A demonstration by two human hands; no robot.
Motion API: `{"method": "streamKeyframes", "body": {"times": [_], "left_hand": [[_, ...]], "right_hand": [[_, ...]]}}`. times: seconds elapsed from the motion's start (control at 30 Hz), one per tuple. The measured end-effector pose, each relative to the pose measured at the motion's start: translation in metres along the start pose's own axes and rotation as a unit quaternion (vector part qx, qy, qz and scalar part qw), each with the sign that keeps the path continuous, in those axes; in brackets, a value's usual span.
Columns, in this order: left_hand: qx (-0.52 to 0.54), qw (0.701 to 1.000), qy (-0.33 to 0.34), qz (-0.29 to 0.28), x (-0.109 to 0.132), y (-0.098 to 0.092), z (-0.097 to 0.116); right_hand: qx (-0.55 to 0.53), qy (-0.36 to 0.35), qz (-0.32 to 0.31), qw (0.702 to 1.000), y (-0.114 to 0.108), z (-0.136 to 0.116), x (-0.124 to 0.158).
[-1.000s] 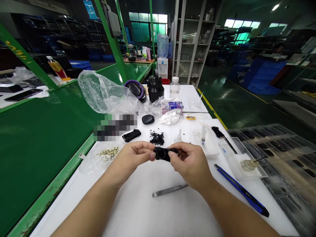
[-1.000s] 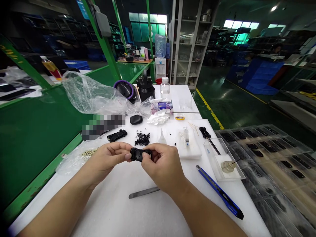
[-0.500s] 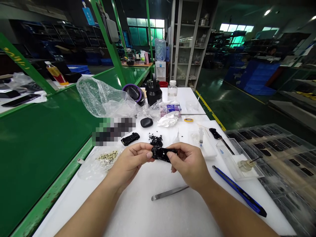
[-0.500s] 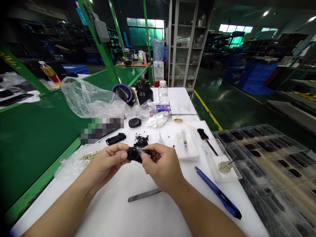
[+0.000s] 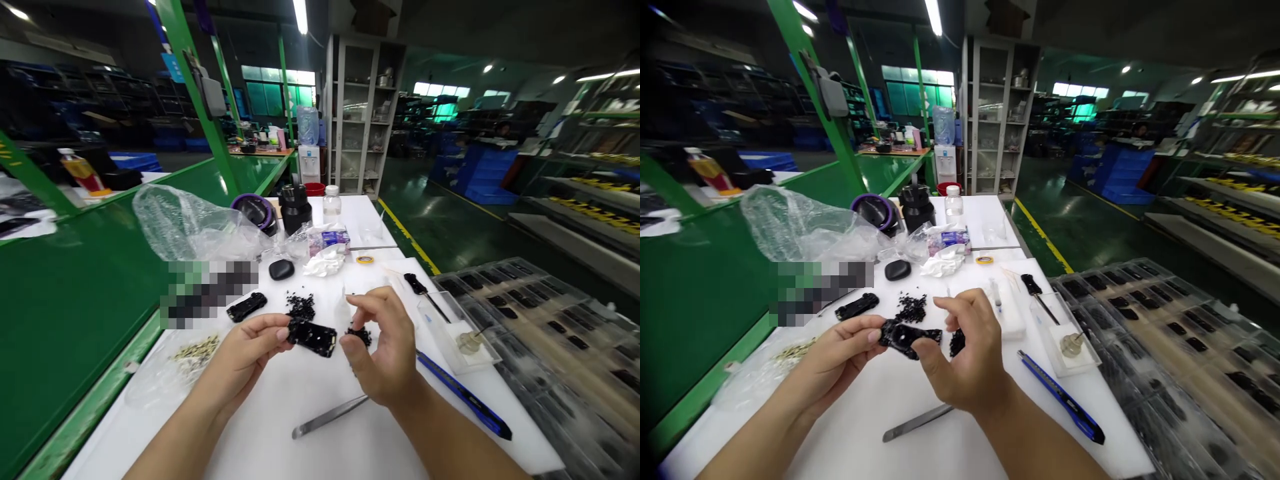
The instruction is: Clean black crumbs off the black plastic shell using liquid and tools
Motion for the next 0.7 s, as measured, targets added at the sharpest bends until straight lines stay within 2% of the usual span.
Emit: {"method": "streamKeyframes", "body": {"times": [0.07,0.13,0.2,0.23,0.27,0.3,0.37,0.4,0.47,0.53,0.63,0.7], "left_hand": [[-0.008,1.0,-0.011,0.007,-0.002,-0.005,-0.003],[-0.005,1.0,-0.025,0.004,-0.004,-0.008,-0.007],[0.006,0.999,-0.044,0.006,-0.005,-0.011,-0.01],[0.012,0.999,-0.052,0.008,-0.005,-0.012,-0.012],[0.016,0.998,-0.059,0.01,-0.005,-0.012,-0.013],[0.019,0.998,-0.063,0.012,-0.005,-0.013,-0.013],[0.024,0.997,-0.065,0.018,-0.004,-0.012,-0.013],[0.025,0.997,-0.067,0.021,-0.003,-0.011,-0.013],[0.026,0.997,-0.072,0.022,-0.001,-0.007,-0.012],[0.02,0.997,-0.074,0.018,0.002,-0.003,-0.01],[0.009,0.998,-0.063,0.027,0.003,-0.002,-0.006],[0.008,0.997,-0.055,0.045,0.001,-0.005,-0.004]], "right_hand": [[0.049,-0.011,0.06,0.997,-0.032,-0.019,-0.004],[0.094,0.021,0.123,0.988,-0.072,-0.035,0.001],[0.135,-0.002,0.258,0.957,-0.123,-0.051,0.017],[0.156,-0.013,0.308,0.938,-0.145,-0.053,0.027],[0.184,-0.016,0.33,0.926,-0.164,-0.049,0.035],[0.223,0.032,0.284,0.932,-0.174,-0.033,0.037],[0.291,0.183,0.139,0.929,-0.186,0.014,0.04],[0.321,0.227,0.084,0.916,-0.19,0.033,0.042],[0.366,0.249,0.015,0.896,-0.191,0.057,0.042],[0.38,0.227,0.017,0.897,-0.19,0.064,0.037],[0.381,0.215,0.087,0.895,-0.194,0.061,0.033],[0.397,0.223,0.057,0.889,-0.19,0.058,0.032]]}}
Point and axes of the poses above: each hand's wrist, its own x-axis away from the middle knuckle, its own y-axis out of the palm, z = x × y, the point moved 7 cm from there along -x, towards the middle knuckle, and after that the axes turned 5 degrees about x, right-handed, at the moved point
